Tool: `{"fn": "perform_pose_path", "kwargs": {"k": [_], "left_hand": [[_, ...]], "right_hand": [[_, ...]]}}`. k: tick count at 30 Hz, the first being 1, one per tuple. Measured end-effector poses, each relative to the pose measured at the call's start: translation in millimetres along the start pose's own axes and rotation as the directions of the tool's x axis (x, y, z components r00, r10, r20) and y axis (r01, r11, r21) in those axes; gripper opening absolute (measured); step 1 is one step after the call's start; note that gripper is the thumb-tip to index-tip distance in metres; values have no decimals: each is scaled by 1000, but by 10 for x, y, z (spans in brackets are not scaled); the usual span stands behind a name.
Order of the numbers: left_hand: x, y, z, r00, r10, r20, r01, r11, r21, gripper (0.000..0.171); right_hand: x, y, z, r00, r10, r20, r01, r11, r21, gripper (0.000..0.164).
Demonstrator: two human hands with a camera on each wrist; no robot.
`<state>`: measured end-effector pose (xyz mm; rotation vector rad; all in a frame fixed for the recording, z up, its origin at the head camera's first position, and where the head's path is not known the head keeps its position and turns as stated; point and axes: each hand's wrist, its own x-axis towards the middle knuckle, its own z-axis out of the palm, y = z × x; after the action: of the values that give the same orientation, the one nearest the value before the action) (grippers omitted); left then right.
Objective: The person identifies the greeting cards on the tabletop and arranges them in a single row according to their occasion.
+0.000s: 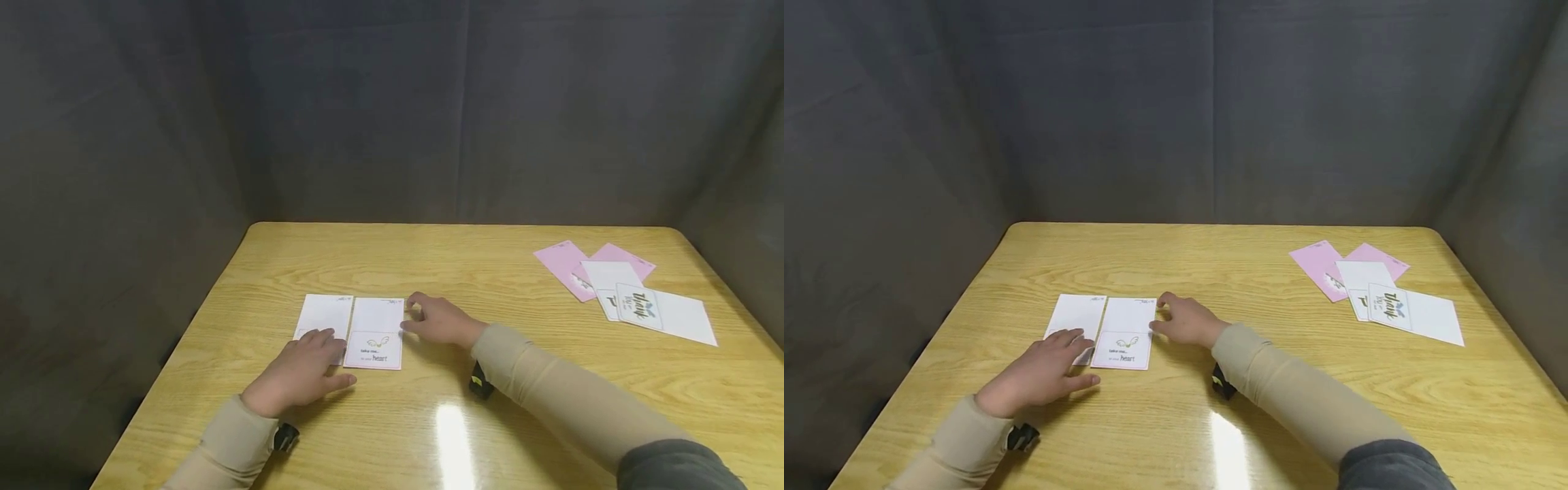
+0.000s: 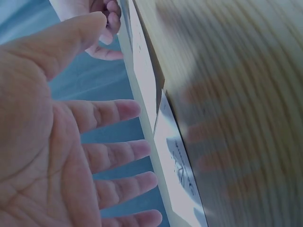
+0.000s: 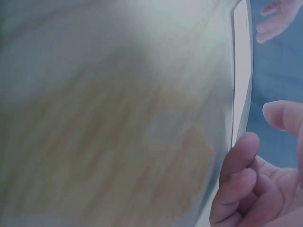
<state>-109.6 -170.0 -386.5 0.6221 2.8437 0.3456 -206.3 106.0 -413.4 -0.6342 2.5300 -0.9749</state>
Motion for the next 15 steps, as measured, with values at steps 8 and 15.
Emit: {"fn": "perform_pose_path", "kwargs": {"k": [8, 15], "left_hand": [[43, 62, 64, 998, 3, 60, 0, 999, -49, 66], [44, 67, 83, 997, -15, 76, 20, 998, -61, 69]], "right_hand": [[-285, 279, -372, 999, 44, -8, -44, 999, -19, 40], [-584, 551, -818, 989, 137, -52, -139, 989, -40, 41]]}}
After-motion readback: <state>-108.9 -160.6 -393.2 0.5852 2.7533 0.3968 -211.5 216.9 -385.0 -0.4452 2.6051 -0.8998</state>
